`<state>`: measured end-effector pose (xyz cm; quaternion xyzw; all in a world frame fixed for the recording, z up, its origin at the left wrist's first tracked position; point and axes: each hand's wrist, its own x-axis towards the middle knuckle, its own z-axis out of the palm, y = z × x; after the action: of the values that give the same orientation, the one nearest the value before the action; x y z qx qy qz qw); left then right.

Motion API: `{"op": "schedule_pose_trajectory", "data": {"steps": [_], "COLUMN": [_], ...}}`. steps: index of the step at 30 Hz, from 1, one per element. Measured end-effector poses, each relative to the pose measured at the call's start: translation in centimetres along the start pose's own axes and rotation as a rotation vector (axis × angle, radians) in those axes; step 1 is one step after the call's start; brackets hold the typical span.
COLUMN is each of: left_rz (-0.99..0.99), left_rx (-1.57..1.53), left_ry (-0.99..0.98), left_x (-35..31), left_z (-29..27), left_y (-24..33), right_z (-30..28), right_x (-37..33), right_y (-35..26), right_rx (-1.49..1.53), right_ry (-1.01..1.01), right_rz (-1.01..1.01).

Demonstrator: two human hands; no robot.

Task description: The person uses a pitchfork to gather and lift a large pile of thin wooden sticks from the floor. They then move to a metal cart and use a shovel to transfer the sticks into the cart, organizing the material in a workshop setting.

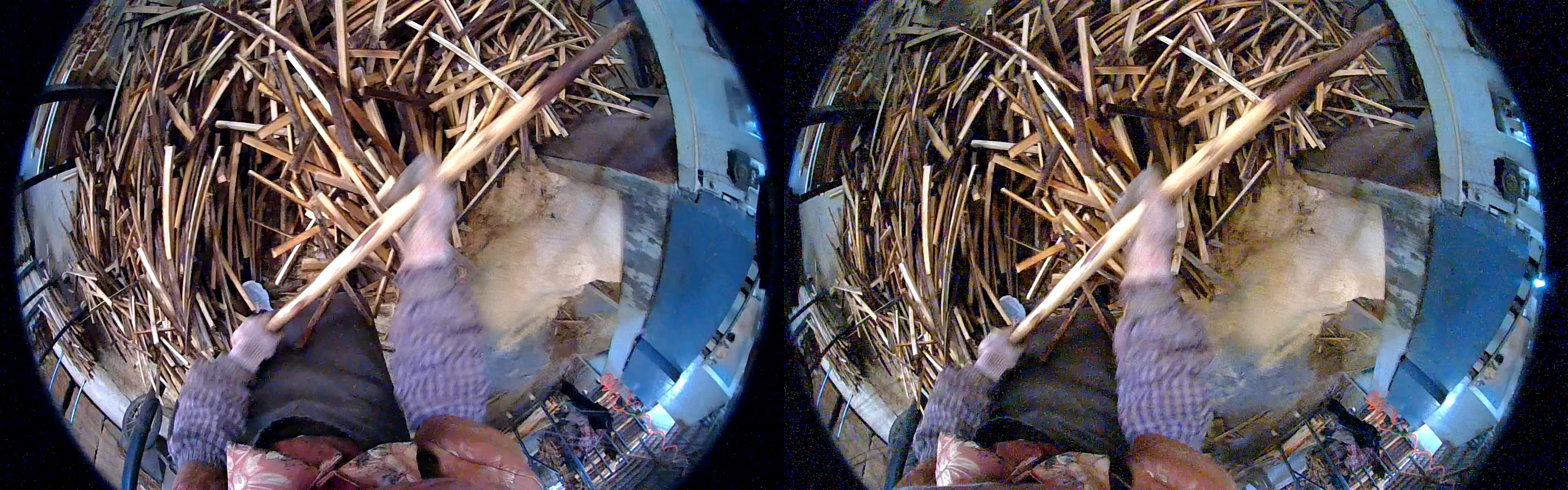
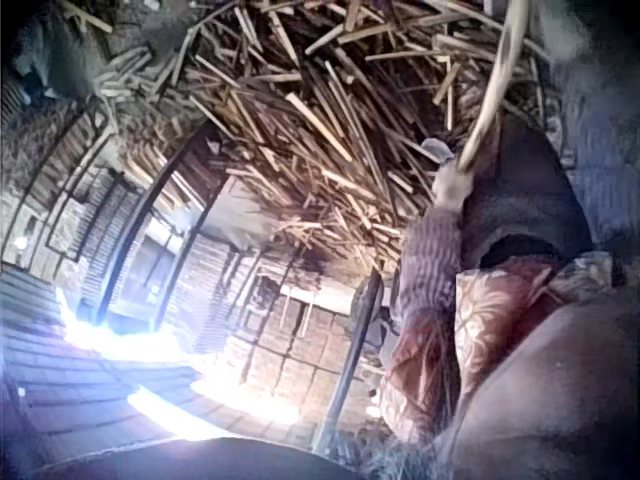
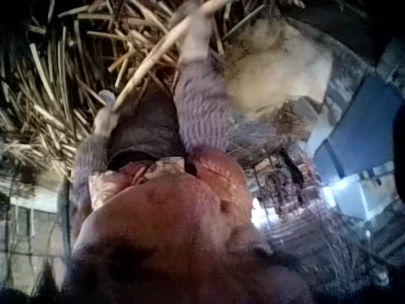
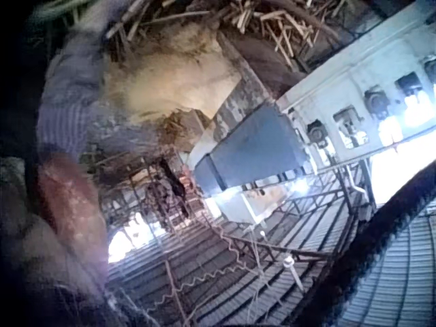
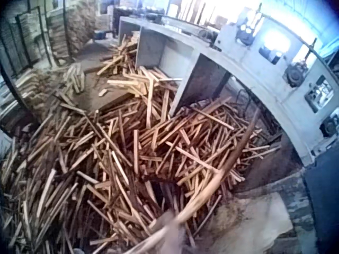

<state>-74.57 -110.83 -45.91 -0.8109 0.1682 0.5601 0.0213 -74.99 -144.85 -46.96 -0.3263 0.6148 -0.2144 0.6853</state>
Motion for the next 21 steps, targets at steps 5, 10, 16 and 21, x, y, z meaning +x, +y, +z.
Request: {"op": "schedule_pose_trajectory", "data": {"steps": [5, 10, 16, 21], "left_rz": [0.332, 0.834, 0.548, 0.289], "left_rx": [-0.314, -0.567, -0.761, -0.854], "left_ry": [0.028, 0.066, -0.031, -0.053], "left_x": [7.0, 4.4, 3.1, 2.9], "left_z": [-9.3, -9.7, -4.1, -2.6], "left_y": [24.8, 28.7, 13.2, 8.3], "right_z": [0.3, -7.8, -10.7, -7.3], "right_x": [13.3, 22.5, 23.1, 9.9], "right_y": [-10.8, -17.5, -2.7, 2.4], "right_rx": [-0.489, -0.511, -1.253, -0.843], "right_ry": [0.259, -0.072, 0.221, 0.305], "right_rz": [-0.244, -0.056, -0.176, -0.088]}}
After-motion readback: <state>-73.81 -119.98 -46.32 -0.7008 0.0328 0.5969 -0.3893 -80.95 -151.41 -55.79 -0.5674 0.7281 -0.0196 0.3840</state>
